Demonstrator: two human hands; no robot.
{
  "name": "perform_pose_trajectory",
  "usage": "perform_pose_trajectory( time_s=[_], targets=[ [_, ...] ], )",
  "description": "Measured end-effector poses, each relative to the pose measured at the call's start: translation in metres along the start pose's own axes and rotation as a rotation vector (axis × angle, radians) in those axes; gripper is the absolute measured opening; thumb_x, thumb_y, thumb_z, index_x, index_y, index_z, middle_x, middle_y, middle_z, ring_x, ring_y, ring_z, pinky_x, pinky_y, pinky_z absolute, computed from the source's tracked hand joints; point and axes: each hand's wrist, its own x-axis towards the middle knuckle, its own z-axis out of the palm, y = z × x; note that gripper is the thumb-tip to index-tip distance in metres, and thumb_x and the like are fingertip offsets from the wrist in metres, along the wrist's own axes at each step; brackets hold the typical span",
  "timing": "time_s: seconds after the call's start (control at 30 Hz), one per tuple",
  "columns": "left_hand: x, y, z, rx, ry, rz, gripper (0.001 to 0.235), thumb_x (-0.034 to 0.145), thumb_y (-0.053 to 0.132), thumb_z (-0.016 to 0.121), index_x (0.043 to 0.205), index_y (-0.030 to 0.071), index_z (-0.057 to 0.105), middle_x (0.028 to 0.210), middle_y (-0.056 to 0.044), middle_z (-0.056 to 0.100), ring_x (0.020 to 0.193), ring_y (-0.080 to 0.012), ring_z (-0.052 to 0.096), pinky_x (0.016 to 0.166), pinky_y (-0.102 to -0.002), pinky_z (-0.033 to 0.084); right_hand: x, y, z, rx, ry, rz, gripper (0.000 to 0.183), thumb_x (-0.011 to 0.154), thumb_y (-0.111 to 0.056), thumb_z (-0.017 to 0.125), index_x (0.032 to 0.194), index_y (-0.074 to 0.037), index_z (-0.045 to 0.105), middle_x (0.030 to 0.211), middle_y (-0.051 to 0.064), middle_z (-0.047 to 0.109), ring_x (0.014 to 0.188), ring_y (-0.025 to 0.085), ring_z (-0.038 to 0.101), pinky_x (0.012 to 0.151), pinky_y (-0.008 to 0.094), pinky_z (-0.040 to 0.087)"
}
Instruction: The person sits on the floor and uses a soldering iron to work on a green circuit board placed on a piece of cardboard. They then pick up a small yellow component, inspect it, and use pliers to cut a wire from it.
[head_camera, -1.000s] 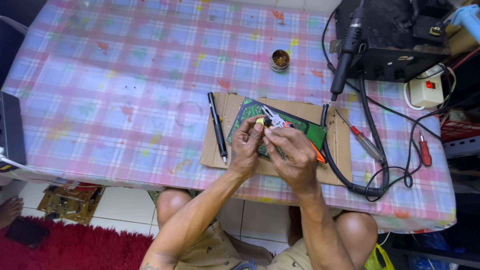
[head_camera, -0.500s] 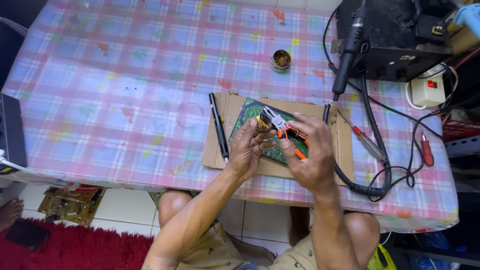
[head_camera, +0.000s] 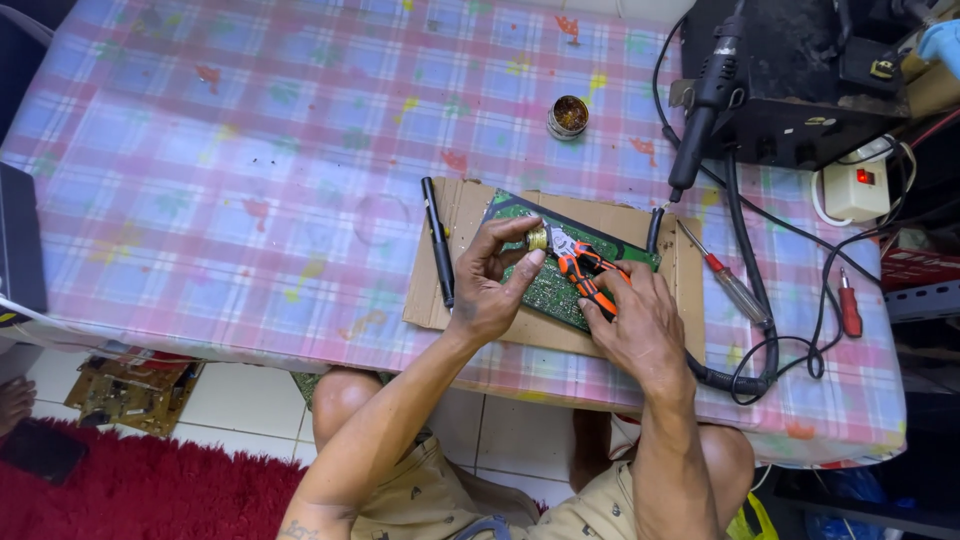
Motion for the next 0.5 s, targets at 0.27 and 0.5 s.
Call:
perform_pose_trajectory(
  time_s=[0.27,0.5],
  targets=[
    [0.008,0.005,-0.006,0.088,0.053,0.081,0.033,0.092,0.006,0.077,0.124,0.002,0.068,0.117,-0.011,0.069,0.109,-0.0191,0.068,0.087,-0.027,0.062,-0.009,0.021,-0.003,0.681,0.076,0.011,0.03,0.094,-0.034,0.062,0.112,-0.009,0.063,0.112,0.019,0.066,0.101,0.037,0.064,0.086,0.049,0.053],
    [0.014,0.006,-0.007,0.047,0.161,0.103,0.035,0.1,0.0,0.066,0.134,0.002,0.062,0.11,-0.012,0.074,0.107,-0.0157,0.071,0.088,-0.025,0.062,-0.02,-0.006,0.007,0.985,-0.091,-0.044,0.017,0.089,-0.015,0.08,0.1,-0.006,0.071,0.072,0.006,0.064,0.065,0.014,0.059,0.056,0.028,0.052]
  ],
)
